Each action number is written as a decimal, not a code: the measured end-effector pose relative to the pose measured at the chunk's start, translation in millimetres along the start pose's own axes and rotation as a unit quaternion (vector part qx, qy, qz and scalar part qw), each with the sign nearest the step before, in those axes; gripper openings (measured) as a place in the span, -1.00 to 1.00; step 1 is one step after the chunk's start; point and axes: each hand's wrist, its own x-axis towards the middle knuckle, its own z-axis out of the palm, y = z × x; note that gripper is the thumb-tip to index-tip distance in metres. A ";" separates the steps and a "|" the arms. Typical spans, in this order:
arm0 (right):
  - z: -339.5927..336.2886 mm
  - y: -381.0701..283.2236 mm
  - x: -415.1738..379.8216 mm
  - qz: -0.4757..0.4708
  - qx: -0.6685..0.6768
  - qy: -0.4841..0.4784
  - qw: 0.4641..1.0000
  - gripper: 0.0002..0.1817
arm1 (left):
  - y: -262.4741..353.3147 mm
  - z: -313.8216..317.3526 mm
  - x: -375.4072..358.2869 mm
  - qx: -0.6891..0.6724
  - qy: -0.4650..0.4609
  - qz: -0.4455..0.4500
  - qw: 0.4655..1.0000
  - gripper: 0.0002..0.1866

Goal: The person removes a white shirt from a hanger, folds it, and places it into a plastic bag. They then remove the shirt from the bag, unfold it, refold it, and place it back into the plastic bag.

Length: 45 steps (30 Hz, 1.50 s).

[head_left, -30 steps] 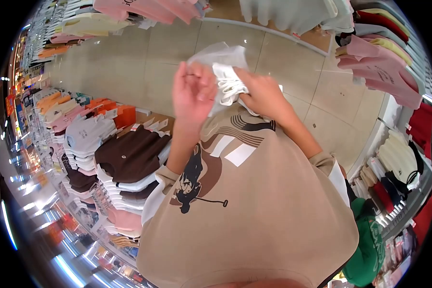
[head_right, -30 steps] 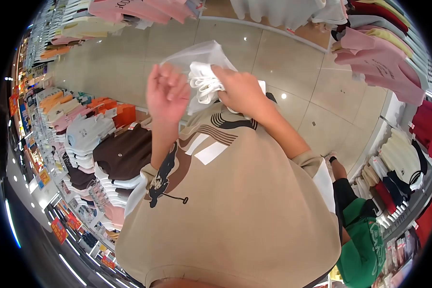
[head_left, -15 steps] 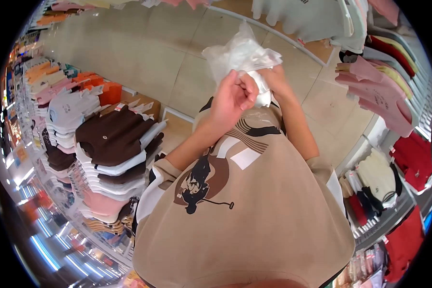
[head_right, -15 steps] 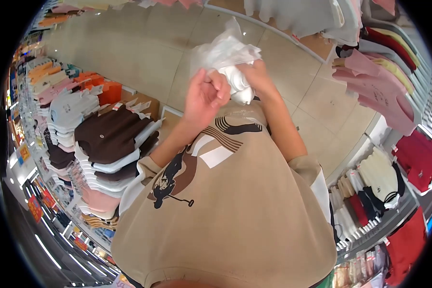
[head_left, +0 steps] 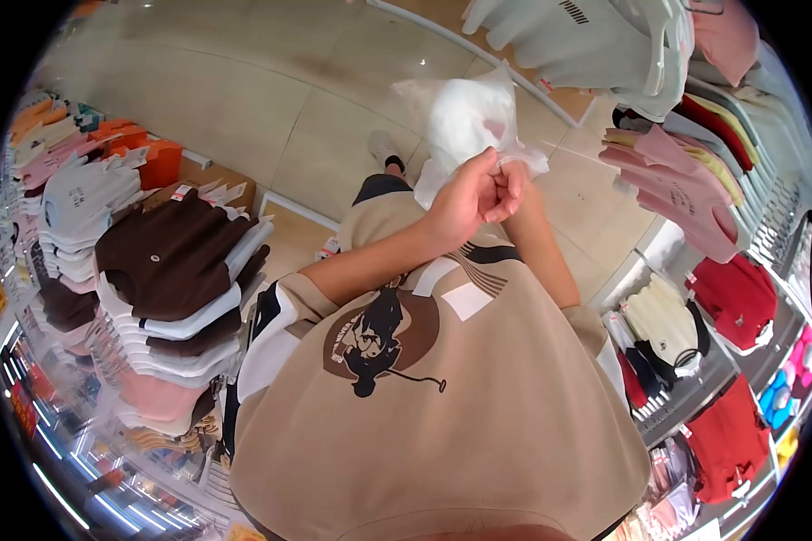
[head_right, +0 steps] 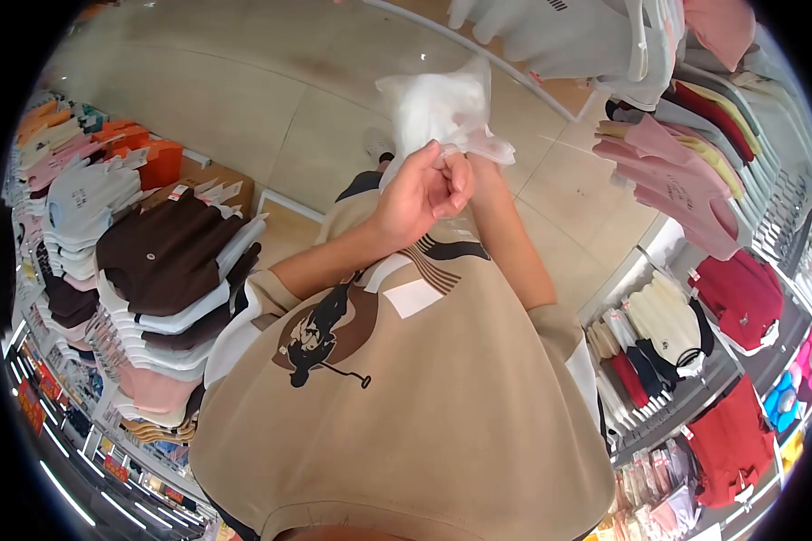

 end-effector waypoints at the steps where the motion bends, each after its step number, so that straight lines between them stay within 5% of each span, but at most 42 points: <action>1: -1.0 2.3 1.4 -0.036 -0.030 -0.015 0.999 -0.75 | -0.1 2.3 -1.6 0.003 0.002 -0.018 1.000 -0.47; 7: 5.4 -8.6 64.5 -0.394 -0.295 -0.090 0.866 -0.67 | 9.3 2.4 -10.0 0.025 -0.036 -0.085 0.995 -0.47; 15: 32.3 -39.1 92.4 -0.592 -0.429 -0.127 0.670 -0.51 | 28.0 -5.4 -15.4 0.029 -0.071 -0.095 0.993 -0.49; 22: 47.2 -27.1 174.1 -0.532 -0.395 -0.156 0.733 -0.44 | 54.2 -14.9 -25.4 0.100 -0.120 -0.041 0.987 -0.48; 26: 103.2 -23.6 127.7 -0.578 -0.420 -0.156 0.682 -0.43 | 80.9 -18.2 -35.5 0.137 -0.114 -0.022 0.984 -0.48; 28: 138.9 -19.1 100.9 -0.525 -0.345 -0.204 0.751 -0.46 | 90.7 -25.1 -39.2 0.118 -0.068 -0.026 0.990 -0.47; 30: 157.2 -13.9 96.4 -0.499 -0.330 -0.238 0.765 -0.49 | 99.4 -34.3 -44.7 0.108 -0.054 -0.026 0.992 -0.47; 35: 178.4 10.9 114.3 -0.488 -0.458 -0.160 0.725 -0.52 | 119.3 -55.5 -69.2 0.123 -0.095 0.009 0.988 -0.45; 40: 212.6 35.8 125.8 -0.439 -0.400 -0.224 0.772 -0.54 | 147.6 -74.8 -86.5 0.116 -0.014 0.091 0.989 -0.44; 42: 228.9 44.9 144.4 -0.250 -0.234 -0.316 0.885 -0.56 | 158.3 -86.7 -86.5 0.131 0.007 0.148 0.980 -0.45; 43: 238.1 49.2 154.4 -0.064 -0.066 -0.369 0.925 -0.56 | 163.2 -93.5 -86.4 0.119 0.014 0.174 0.977 -0.44; 45: 265.3 58.3 147.7 0.094 0.043 -0.365 0.925 -0.57 | 178.6 -101.5 -86.0 0.122 0.055 0.222 0.966 -0.43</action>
